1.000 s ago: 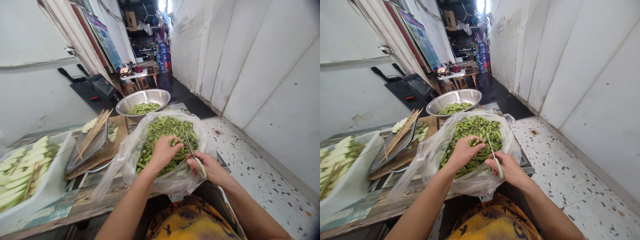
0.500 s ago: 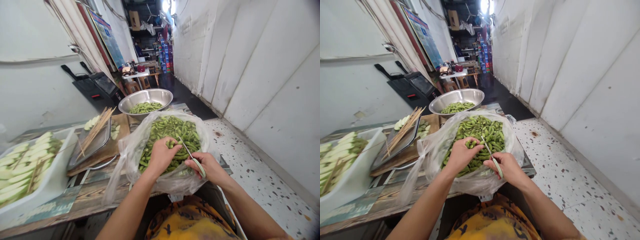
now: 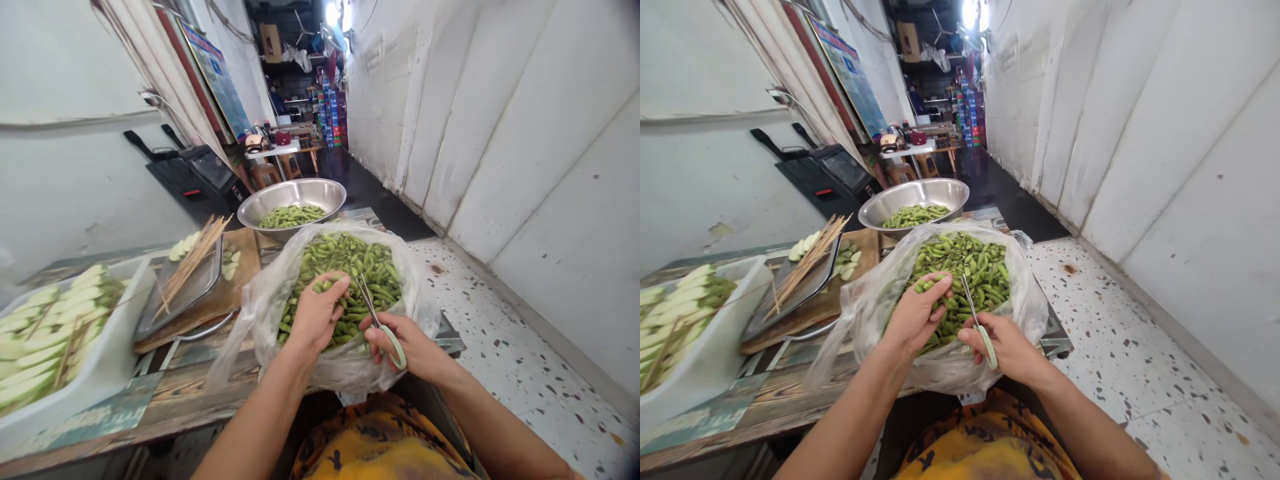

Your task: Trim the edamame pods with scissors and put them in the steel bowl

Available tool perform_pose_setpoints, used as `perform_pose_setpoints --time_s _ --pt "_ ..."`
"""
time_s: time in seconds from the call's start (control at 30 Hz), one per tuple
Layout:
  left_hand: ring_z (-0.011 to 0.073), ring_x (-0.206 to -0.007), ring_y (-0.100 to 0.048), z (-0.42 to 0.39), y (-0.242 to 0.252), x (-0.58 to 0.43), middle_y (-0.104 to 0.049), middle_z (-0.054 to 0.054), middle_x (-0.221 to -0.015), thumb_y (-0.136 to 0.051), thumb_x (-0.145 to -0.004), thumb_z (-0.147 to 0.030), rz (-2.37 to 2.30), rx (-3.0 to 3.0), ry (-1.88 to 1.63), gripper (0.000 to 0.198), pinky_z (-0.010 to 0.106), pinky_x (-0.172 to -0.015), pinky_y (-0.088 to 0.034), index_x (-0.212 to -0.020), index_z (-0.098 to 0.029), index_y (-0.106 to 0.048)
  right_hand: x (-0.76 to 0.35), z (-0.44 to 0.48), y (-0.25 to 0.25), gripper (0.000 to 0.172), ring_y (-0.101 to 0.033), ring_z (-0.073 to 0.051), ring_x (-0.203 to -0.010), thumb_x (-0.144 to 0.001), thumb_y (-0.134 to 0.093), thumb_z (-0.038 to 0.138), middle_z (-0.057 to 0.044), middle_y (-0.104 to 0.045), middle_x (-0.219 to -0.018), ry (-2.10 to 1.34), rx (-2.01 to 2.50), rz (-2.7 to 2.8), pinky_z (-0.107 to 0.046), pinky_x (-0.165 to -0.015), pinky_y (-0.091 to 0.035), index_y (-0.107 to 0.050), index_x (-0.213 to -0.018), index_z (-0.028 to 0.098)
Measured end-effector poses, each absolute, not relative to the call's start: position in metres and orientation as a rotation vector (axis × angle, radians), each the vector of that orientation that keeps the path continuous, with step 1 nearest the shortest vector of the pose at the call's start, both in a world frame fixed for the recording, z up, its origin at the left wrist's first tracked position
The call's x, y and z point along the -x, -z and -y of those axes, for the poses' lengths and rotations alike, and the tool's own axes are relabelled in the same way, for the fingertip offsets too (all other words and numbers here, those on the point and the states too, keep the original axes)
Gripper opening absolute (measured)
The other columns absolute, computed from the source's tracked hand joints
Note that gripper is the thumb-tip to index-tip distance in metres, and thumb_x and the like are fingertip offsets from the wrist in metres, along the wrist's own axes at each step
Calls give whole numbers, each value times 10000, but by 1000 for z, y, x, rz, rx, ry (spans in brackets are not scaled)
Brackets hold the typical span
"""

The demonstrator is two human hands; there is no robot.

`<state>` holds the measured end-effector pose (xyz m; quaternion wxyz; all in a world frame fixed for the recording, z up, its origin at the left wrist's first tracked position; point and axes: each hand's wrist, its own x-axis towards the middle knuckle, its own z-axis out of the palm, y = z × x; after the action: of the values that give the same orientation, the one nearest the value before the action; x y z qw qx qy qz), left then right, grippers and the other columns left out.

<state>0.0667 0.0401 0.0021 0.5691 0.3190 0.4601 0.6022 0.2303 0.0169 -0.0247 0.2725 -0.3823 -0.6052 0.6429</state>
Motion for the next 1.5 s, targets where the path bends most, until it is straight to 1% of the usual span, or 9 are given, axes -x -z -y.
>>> perform_pose_setpoints --time_s 0.2,0.43,0.73,1.0,1.1,1.2,1.3,1.4,1.5 --pt "3 -367 -330 -35 0 -74 -550 -33 -551 -740 -642 -261 -1076 -703 -1423 287 129 -329 -201 -830 -104 -590 -223 -16 23 416 -494 -85 -462 -798 -566 556 17 -539 -602 -1755 977 1541 -147 -338 -363 -556 -887 150" --pt "24 -399 -381 -30 1 -76 -543 -30 -520 -744 -628 -259 -1113 -716 -1431 274 136 -349 -239 -788 -101 -588 -223 -20 22 435 -464 -77 -421 -797 -553 570 21 -533 -577 -1707 1008 1551 -156 -330 -366 -552 -878 143" --pt "25 -383 -377 -29 1 -78 -540 -34 -507 -747 -612 -266 -1159 -730 -1441 271 146 -353 -244 -747 -111 -572 -226 -22 24 429 -503 -102 -495 -783 -573 566 18 -537 -598 -1691 1039 1615 -172 -382 -374 -558 -896 153" --pt "26 -373 -367 -31 -2 -73 -531 -37 -484 -738 -603 -260 -1231 -794 -1435 251 146 -350 -242 -737 -114 -584 -226 -24 22 376 -425 -66 -351 -775 -605 499 56 -470 -455 -1564 1158 1654 -179 -355 -308 -507 -648 159" --pt "38 -432 -433 -36 -5 -63 -552 -23 -546 -724 -608 -254 -1155 -721 -1455 235 134 -345 -226 -723 -123 -566 -231 -27 19 373 -432 -70 -352 -762 -615 513 54 -484 -450 -1583 1166 1569 -175 -347 -299 -537 -697 154" --pt "67 -554 -557 -43 -8 -54 -629 38 -734 -683 -611 -223 -1091 -559 -1423 203 129 -330 -168 -691 -135 -518 -240 -30 14 406 -467 -86 -388 -759 -601 553 41 -508 -494 -1566 1162 1439 -175 -335 -285 -559 -786 150" --pt "66 -521 -553 -51 -6 -53 -642 27 -783 -645 -612 -185 -1140 -635 -1315 190 141 -332 -131 -726 -167 -494 -250 -29 10 428 -474 -93 -411 -759 -602 562 31 -514 -523 -1547 1153 1384 -184 -341 -295 -575 -841 142" --pt "84 -448 -494 -59 2 -60 -623 4 -677 -609 -687 -217 -1329 -1175 -1113 165 174 -381 -258 -847 -194 -578 -256 -28 8 414 -464 -88 -410 -772 -599 546 26 -514 -522 -1540 1141 1366 -188 -346 -290 -580 -838 138" --pt "182 -670 -606 -65 11 -71 -666 66 -752 -566 -729 -169 -1548 -1913 -852 130 250 -588 -403 -813 -202 -660 -256 -26 10 392 -463 -85 -408 -775 -605 527 29 -511 -518 -1544 1123 1366 -185 -347 -284 -580 -834 141"
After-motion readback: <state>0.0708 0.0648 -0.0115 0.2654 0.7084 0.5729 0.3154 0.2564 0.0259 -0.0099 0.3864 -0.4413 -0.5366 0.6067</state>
